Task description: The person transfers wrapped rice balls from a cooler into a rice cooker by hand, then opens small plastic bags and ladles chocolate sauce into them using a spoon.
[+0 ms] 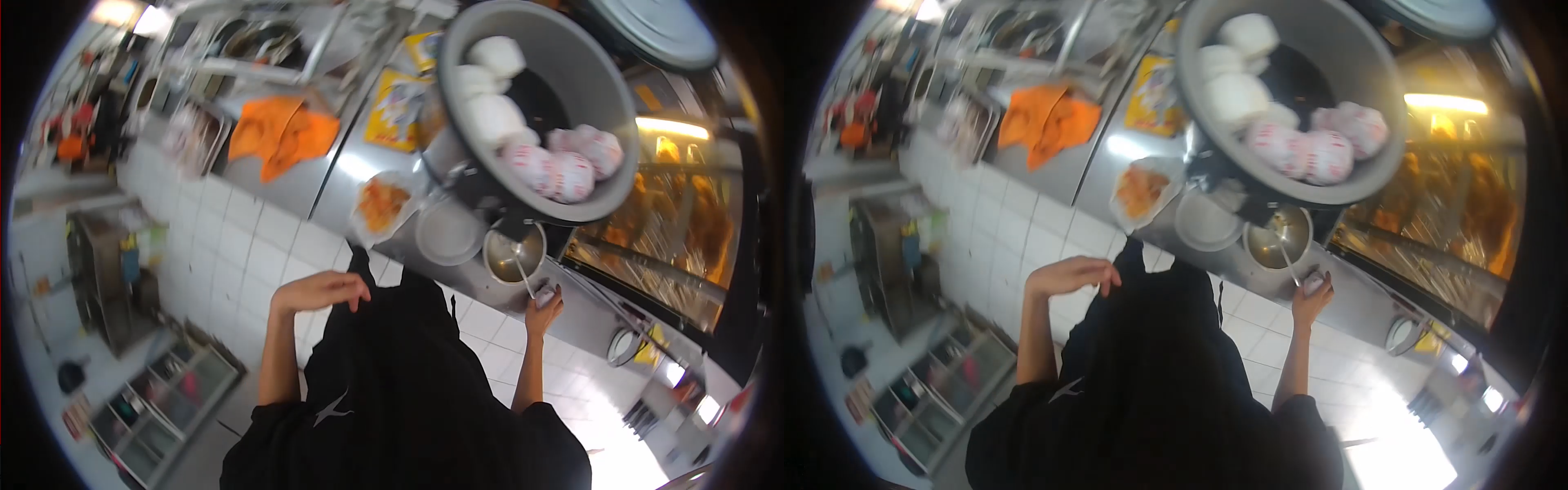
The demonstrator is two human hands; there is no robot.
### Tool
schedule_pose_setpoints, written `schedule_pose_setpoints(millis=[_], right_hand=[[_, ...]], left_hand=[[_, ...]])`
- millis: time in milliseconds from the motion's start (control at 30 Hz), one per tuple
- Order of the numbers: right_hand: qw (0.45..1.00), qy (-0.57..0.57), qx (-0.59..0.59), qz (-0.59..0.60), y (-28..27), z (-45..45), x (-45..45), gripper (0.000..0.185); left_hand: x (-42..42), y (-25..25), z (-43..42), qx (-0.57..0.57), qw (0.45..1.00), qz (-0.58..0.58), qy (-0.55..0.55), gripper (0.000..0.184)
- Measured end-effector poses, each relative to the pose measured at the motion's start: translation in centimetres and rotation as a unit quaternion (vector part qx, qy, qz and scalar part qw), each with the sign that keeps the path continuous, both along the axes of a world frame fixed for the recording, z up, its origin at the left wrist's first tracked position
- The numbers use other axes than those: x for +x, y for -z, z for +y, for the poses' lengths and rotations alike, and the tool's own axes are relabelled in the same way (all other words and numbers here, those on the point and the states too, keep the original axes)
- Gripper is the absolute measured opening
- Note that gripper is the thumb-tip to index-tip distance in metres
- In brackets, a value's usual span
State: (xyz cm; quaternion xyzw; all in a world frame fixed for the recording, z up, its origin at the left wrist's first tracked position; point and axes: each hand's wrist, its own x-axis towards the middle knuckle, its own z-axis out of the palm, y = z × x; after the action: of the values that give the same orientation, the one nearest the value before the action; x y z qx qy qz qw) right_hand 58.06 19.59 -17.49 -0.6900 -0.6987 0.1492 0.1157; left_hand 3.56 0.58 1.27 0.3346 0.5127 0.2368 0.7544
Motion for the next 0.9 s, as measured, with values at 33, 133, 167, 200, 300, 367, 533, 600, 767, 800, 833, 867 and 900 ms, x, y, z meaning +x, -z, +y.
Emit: schedule_pose_setpoints(millis=[33,133,167,200,300,367,533,600,767,800,833,867,900], right_hand=[[1.000,-0.011,0.008,-0.011,0.3,0.0,0.3,0.087],[0.997,0.037,0.063,-0.003,0.6,-2.0,0.3,0.087],[0.992,0.072,0.100,-0.014,1.3,-3.0,0.6,0.084],[0.984,0.106,0.139,-0.023,2.2,-4.1,0.5,0.081],[0.955,0.295,-0.014,-0.031,3.7,-9.4,0.2,0.070],[0.983,0.152,-0.085,0.056,12.7,-14.8,6.1,0.041],[0.863,-0.318,-0.391,0.011,11.4,-26.3,-21.2,0.021],[0.856,-0.410,-0.315,-0.032,15.7,-27.0,-27.4,0.020],[0.954,-0.249,-0.167,0.031,29.0,-19.1,-32.6,0.021],[0.966,-0.213,-0.146,0.030,31.0,-17.2,-32.3,0.022],[0.975,-0.181,-0.126,0.033,33.1,-15.1,-32.0,0.022],[0.976,-0.175,-0.129,-0.008,34.6,-13.4,-31.2,0.024],[0.975,-0.171,-0.135,-0.044,36.0,-11.9,-30.3,0.026]], left_hand=[[0.2,2.5,-2.4,-0.048,0.997,0.026,-0.053,0.037],[1.4,11.6,-9.7,-0.121,0.963,0.134,-0.200,0.034],[1.9,15.1,-12.1,-0.111,0.946,0.192,-0.238,0.033],[1.9,17.9,-14.3,-0.101,0.923,0.251,-0.275,0.031],[1.3,23.7,-18.7,-0.021,0.926,0.177,-0.334,0.030],[1.2,30.4,-22.2,-0.048,0.926,0.091,-0.362,0.029],[1.1,43.5,-29.9,-0.083,0.915,0.267,-0.292,0.042],[2.4,46.1,-33.4,-0.117,0.905,0.239,-0.330,0.055],[9.8,50.6,-42.4,-0.210,0.859,0.184,-0.429,0.039],[11.3,51.9,-43.8,-0.163,0.835,0.213,-0.480,0.022],[11.5,52.3,-44.5,-0.097,0.820,0.140,-0.546,0.014],[11.2,52.4,-44.6,0.013,0.820,0.226,-0.526,0.027],[10.5,51.4,-44.6,-0.077,0.822,0.131,-0.549,0.028]])
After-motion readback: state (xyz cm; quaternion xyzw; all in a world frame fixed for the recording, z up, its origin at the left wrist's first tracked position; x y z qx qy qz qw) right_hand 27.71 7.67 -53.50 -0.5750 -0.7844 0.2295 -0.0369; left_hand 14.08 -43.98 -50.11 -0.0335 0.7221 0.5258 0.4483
